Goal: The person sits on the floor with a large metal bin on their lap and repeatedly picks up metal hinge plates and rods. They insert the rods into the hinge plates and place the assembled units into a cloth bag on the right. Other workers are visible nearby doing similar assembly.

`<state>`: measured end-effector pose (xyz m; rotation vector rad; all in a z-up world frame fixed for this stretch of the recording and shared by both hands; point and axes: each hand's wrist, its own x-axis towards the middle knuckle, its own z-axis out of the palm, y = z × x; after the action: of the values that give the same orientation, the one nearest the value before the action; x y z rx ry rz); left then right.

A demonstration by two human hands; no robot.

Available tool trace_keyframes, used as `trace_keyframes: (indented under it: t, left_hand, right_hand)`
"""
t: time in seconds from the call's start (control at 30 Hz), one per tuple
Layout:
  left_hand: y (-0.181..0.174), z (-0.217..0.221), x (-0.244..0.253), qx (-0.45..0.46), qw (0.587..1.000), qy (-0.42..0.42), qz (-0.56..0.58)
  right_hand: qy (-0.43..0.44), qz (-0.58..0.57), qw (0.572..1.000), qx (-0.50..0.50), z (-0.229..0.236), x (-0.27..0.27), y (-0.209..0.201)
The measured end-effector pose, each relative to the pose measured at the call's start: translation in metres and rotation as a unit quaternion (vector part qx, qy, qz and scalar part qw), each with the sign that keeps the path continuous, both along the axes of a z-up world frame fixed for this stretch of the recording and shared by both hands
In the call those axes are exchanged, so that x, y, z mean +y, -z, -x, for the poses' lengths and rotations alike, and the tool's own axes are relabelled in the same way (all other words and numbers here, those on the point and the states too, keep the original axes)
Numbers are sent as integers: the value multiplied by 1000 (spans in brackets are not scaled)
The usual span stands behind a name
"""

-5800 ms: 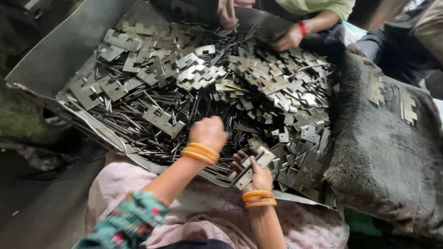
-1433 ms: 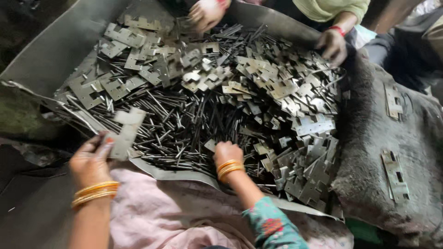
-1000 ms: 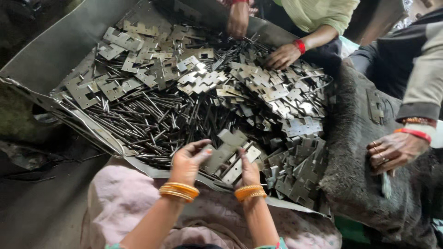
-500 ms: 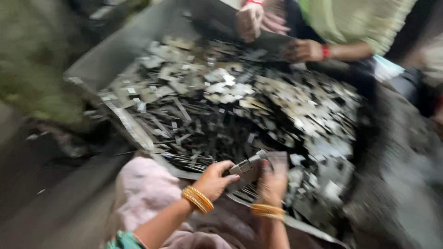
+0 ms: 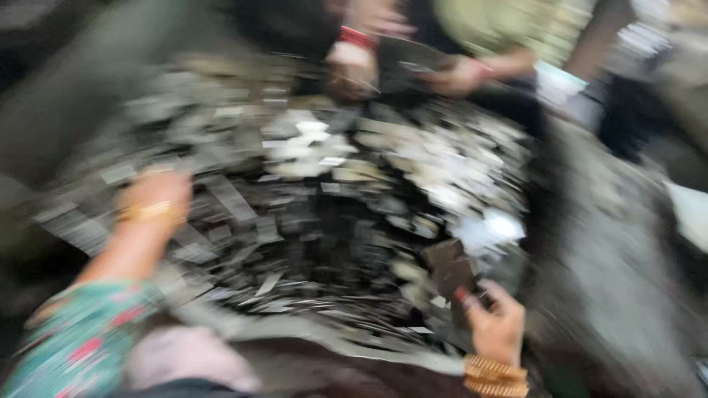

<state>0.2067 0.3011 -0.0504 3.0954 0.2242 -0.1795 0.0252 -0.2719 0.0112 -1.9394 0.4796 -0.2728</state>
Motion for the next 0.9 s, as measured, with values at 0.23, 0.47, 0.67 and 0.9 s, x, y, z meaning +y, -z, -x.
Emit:
trace_keyframes:
  t: [0.23, 0.47, 0.67, 0.9]
  left_hand:
    - [42, -29, -12, 16, 995, 61, -76]
    - [-52, 28, -29, -122, 991, -27, 51]
    - [-99, 117, -123, 34, 836, -41, 546]
    - [-73, 158, -147, 121, 658, -114, 735]
  right_hand:
    - [294, 253, 922, 21, -4, -209, -42]
    - [271, 600, 753, 29, -24, -153, -67]
    - [-326, 350, 858, -189, -18, 119, -36]
    - [-346, 218, 905, -121, -49, 212, 25]
